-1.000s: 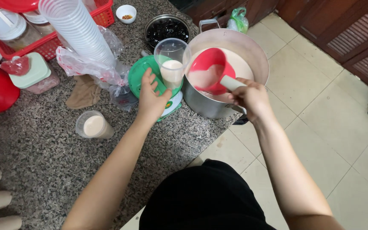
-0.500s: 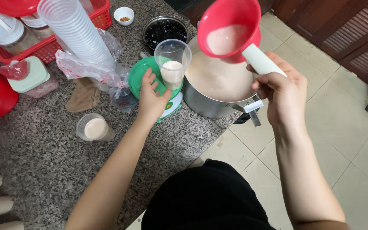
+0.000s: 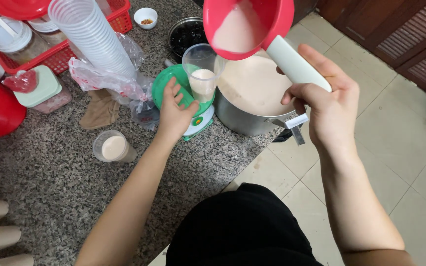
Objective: Pouring a beverage from a large pot into small plastic cups using a ladle.
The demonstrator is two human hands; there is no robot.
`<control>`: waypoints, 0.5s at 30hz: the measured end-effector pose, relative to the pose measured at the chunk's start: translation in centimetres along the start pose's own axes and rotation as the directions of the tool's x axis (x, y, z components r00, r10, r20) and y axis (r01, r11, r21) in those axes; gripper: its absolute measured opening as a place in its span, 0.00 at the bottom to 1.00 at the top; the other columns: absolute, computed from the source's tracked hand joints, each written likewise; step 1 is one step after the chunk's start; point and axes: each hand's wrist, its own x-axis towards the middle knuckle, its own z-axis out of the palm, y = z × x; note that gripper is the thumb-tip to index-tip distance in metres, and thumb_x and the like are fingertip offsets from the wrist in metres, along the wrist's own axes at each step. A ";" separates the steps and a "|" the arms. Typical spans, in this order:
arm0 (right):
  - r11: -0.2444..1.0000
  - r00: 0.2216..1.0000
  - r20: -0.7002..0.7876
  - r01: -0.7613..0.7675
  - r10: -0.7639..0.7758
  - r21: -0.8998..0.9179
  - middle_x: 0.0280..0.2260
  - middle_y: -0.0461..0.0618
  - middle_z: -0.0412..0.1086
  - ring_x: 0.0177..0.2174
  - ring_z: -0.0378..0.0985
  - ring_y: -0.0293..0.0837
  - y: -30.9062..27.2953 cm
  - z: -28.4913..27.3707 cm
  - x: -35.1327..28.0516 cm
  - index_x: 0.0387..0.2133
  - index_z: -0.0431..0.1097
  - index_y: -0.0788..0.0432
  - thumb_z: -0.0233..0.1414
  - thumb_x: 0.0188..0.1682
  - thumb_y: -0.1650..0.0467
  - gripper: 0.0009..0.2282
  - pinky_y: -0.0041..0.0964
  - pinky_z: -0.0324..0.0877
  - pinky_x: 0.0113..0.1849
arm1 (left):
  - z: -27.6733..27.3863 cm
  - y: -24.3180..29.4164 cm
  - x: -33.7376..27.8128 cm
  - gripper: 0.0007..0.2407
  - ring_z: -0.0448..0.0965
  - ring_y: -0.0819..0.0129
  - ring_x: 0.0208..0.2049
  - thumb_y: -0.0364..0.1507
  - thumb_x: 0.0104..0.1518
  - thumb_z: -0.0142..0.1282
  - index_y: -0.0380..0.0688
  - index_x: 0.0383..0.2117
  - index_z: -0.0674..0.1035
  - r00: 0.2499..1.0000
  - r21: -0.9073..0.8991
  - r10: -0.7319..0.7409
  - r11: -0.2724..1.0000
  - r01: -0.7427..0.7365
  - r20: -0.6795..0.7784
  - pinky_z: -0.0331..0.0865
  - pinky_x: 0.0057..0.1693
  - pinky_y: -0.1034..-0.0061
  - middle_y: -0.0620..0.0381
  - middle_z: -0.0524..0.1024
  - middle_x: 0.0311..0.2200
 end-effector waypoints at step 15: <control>0.994 0.998 0.035 0.050 -0.047 -0.099 0.44 0.57 0.77 0.29 0.78 0.38 0.4 0.1 -0.6 0.62 0.64 0.73 0.47 0.44 0.83 0.26 0.25 0.68 0.29 | 0.2 -1.1 0.1 0.41 0.67 0.47 0.65 0.26 0.50 0.67 0.39 0.69 0.51 0.999 -0.008 0.013 1.000 -0.013 0.034 0.68 0.63 0.58 0.36 0.59 0.68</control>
